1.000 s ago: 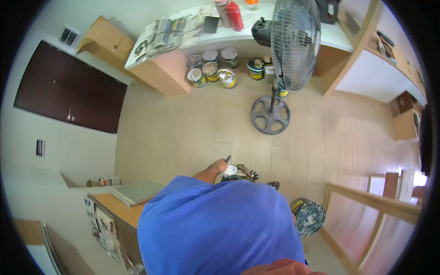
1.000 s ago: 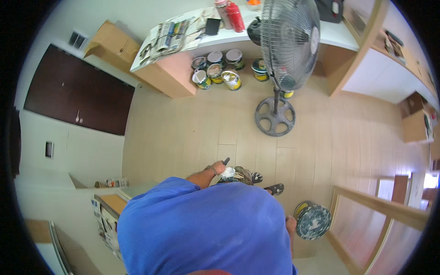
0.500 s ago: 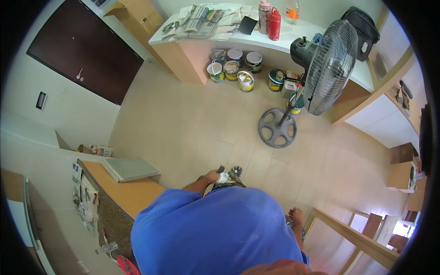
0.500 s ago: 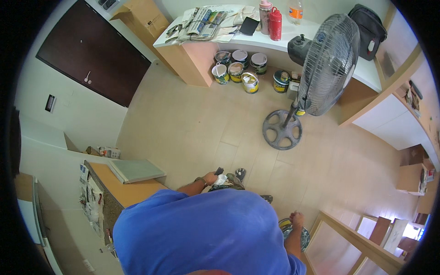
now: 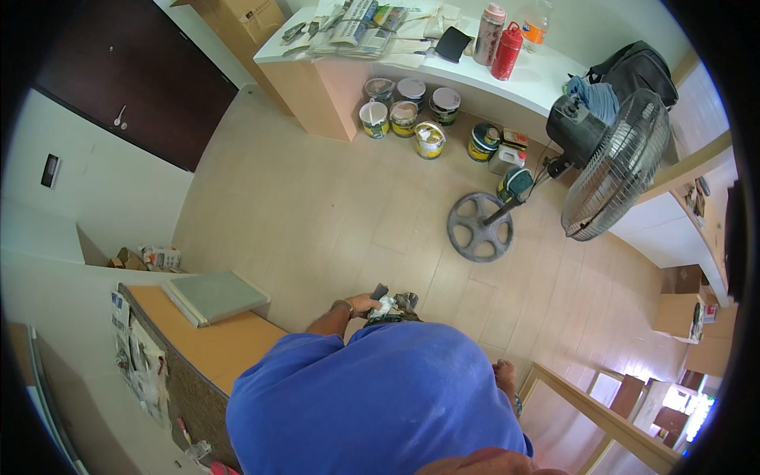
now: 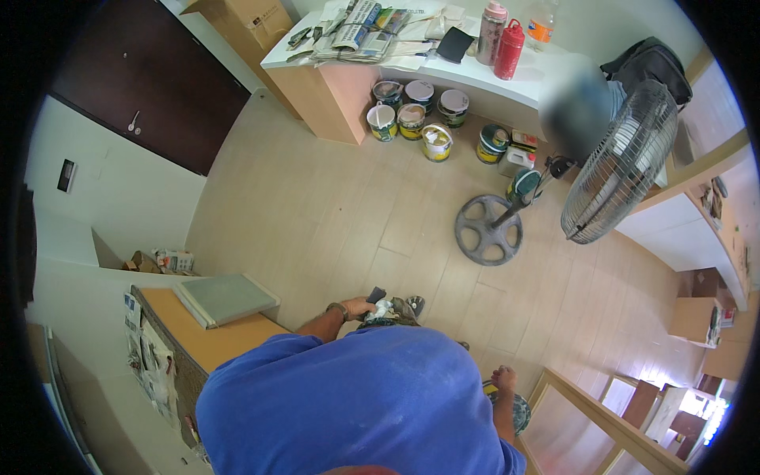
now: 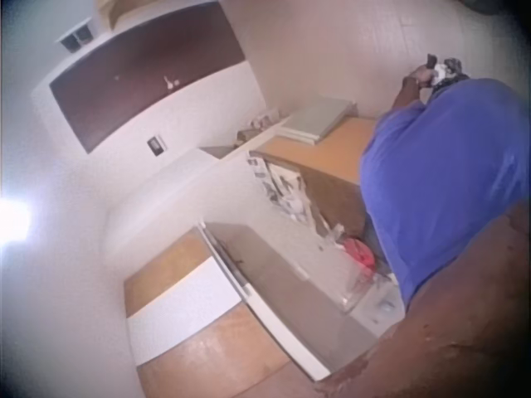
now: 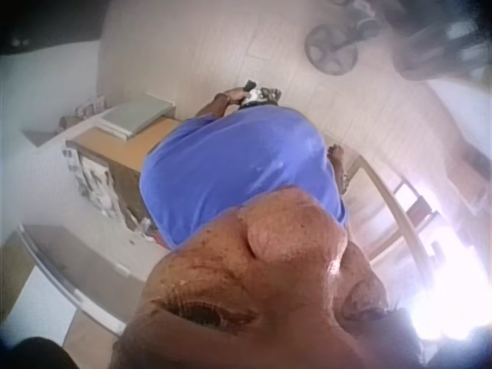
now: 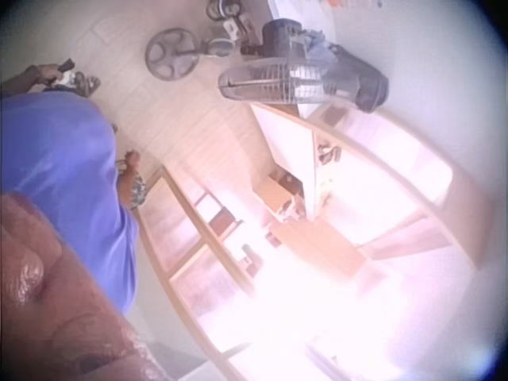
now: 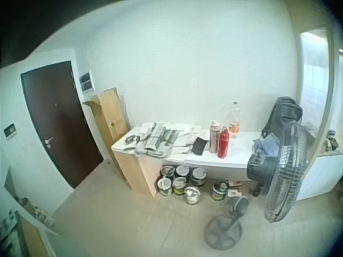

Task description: The person walks through a room under renovation, cleans a kitchen countertop with a sponge, and then handles large wooden panels. They open a cabinet door and lift a large piece of wood, placing it on a workbench.

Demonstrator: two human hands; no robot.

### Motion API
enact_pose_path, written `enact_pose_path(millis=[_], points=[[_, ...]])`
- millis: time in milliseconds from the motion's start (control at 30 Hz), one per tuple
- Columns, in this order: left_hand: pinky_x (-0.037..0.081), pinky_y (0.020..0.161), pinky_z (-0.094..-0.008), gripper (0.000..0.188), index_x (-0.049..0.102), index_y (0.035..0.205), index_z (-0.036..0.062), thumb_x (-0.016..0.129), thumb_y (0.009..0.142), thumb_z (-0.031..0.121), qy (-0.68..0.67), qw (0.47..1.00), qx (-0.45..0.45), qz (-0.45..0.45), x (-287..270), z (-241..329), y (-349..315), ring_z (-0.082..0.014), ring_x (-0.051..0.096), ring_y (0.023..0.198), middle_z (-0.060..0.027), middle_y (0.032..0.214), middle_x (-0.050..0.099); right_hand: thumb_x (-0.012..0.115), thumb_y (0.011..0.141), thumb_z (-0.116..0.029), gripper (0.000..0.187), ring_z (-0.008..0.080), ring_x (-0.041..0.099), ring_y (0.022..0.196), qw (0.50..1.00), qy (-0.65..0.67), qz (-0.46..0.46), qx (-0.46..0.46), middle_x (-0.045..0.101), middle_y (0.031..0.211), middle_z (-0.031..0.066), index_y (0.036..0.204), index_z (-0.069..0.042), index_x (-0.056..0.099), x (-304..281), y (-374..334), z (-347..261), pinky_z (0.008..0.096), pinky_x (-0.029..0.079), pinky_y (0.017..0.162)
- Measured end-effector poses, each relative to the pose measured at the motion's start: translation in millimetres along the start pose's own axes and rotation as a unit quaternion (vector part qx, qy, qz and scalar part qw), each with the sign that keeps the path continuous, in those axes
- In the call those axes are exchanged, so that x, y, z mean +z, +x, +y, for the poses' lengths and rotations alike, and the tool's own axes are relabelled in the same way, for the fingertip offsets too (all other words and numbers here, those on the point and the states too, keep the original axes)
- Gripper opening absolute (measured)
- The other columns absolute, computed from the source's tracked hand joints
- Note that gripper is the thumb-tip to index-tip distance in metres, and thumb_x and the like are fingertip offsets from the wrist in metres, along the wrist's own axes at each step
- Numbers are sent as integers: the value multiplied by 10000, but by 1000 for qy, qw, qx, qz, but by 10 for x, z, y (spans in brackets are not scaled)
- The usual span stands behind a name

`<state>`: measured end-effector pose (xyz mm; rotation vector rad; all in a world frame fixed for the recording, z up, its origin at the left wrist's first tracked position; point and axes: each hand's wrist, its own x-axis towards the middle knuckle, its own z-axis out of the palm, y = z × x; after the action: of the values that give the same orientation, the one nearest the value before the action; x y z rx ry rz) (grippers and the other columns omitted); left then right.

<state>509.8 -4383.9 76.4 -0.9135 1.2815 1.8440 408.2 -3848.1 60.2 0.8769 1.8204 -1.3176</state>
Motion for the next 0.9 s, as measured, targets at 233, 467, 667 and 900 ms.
enact_pose_path(millis=[233,467,667,900], points=[[507,718,-401,233,538,941,19,512,755,158,-188,967,-51,164,-534,-101,228,-223,586,838,-93,935,582,441,847,-130,134,137,498,522,999,-4,15,-29,522,659,62,816,-46,541,367,-354,-515,242,395,404],[427,825,-390,435,502,1152,-36,395,823,227,18,938,3,346,-941,125,314,-337,569,902,-218,1023,585,437,863,-149,197,153,545,559,968,-221,54,-105,579,700,82,856,-7,572,760,-151,-1089,287,443,465],[442,733,-342,423,480,1156,-55,410,804,169,-35,903,97,418,-1161,702,97,-224,548,831,-137,948,577,443,869,-181,243,236,591,645,925,-288,-9,-248,602,736,138,833,17,579,1504,1082,-1835,359,474,587],[439,795,-364,436,487,1153,-58,396,800,182,-161,865,35,475,-1388,902,-138,-278,571,925,-188,1019,590,462,880,-227,288,355,555,878,799,-277,-9,-534,591,939,218,979,21,570,3187,1380,-4606,401,422,773]])
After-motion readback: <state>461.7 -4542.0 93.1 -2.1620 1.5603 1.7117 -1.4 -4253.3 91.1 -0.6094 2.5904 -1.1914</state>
